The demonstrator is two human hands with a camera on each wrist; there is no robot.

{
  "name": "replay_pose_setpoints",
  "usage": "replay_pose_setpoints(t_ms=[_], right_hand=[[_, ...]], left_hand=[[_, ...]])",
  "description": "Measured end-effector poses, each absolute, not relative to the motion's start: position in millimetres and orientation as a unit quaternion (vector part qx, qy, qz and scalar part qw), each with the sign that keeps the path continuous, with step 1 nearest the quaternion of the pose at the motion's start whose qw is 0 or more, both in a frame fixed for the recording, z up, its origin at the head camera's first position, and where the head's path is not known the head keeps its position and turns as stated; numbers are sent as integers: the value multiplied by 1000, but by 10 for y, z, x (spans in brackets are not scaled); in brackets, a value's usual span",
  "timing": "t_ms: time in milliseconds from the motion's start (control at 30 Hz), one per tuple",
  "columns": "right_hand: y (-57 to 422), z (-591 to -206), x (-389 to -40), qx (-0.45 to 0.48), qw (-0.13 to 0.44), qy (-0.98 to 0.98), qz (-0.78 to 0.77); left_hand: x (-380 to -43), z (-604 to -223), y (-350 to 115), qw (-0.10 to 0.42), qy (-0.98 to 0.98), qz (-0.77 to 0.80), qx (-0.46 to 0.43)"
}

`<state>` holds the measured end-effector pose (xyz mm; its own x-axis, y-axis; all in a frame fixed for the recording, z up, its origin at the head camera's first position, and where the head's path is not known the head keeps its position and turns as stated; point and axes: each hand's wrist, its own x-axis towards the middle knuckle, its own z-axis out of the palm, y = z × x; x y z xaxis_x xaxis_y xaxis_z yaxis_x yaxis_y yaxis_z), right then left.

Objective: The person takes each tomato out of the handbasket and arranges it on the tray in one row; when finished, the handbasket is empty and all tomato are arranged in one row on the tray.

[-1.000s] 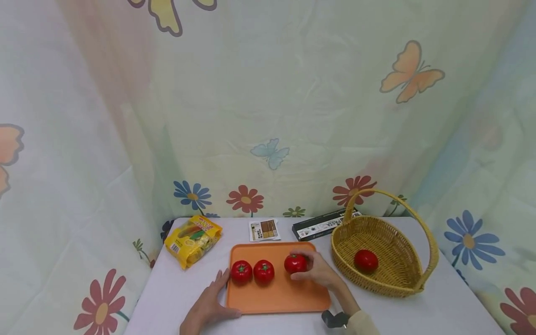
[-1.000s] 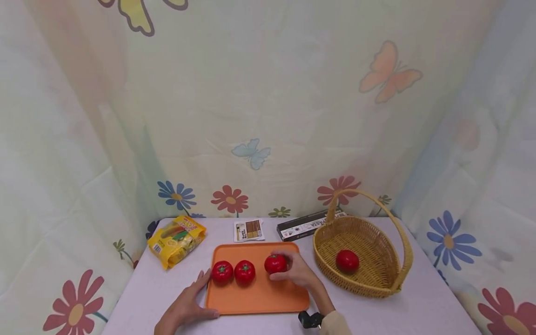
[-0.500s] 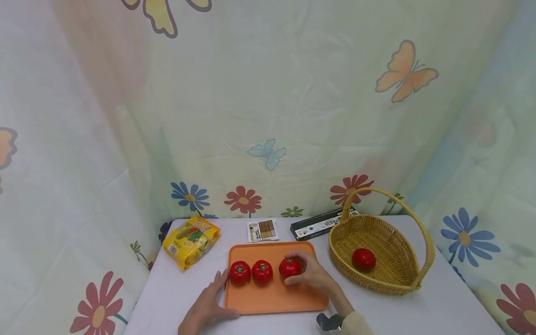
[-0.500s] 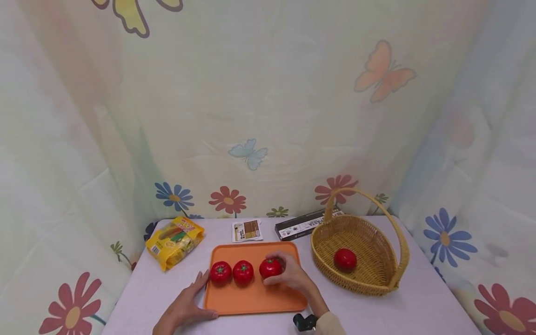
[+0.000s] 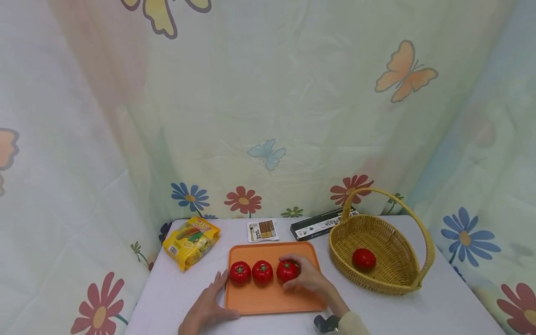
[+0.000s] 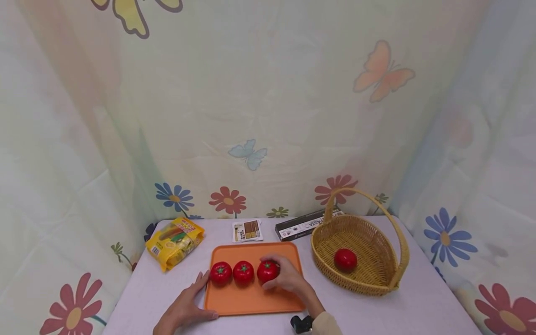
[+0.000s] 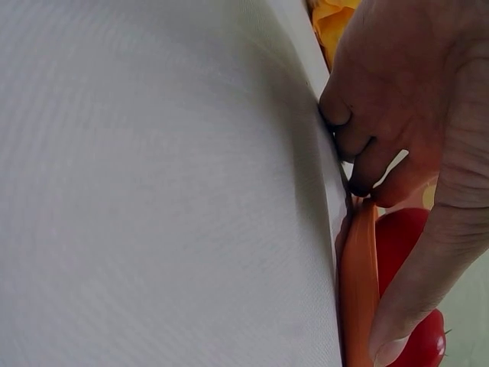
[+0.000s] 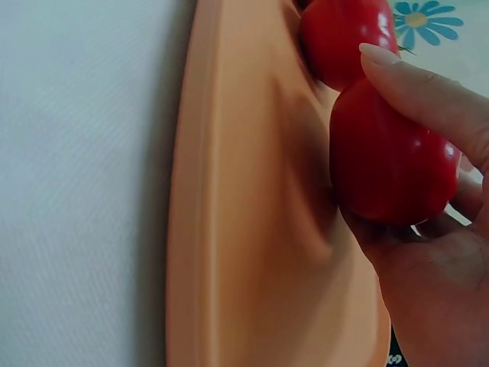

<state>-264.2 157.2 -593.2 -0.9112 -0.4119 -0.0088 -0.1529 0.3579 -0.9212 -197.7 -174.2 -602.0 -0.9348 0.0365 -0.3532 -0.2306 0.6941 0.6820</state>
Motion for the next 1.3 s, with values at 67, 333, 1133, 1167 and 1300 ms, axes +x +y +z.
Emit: replay_pose_setpoints(t_ms=[67, 333, 1133, 1167, 1300], right_hand=[[1554, -5926, -2642, -169, 117, 821, -532], [1508, -5928, -2649, -165, 106, 848, -492], [1443, -5925, -2671, -174, 96, 854, -482], [1445, -5926, -2670, -176, 97, 853, -481], [1457, -5944, -2675, -186, 98, 852, -480]], left_hand=[[-1976, -6017, -1741, 173, 904, 386, -53], [-1981, -6015, -1745, 177, 901, 391, -57], [-1964, -5981, -1752, 172, 901, 396, -37], [-1962, -5982, -1752, 173, 901, 397, -37], [-1958, -5980, -1751, 171, 902, 395, -37]])
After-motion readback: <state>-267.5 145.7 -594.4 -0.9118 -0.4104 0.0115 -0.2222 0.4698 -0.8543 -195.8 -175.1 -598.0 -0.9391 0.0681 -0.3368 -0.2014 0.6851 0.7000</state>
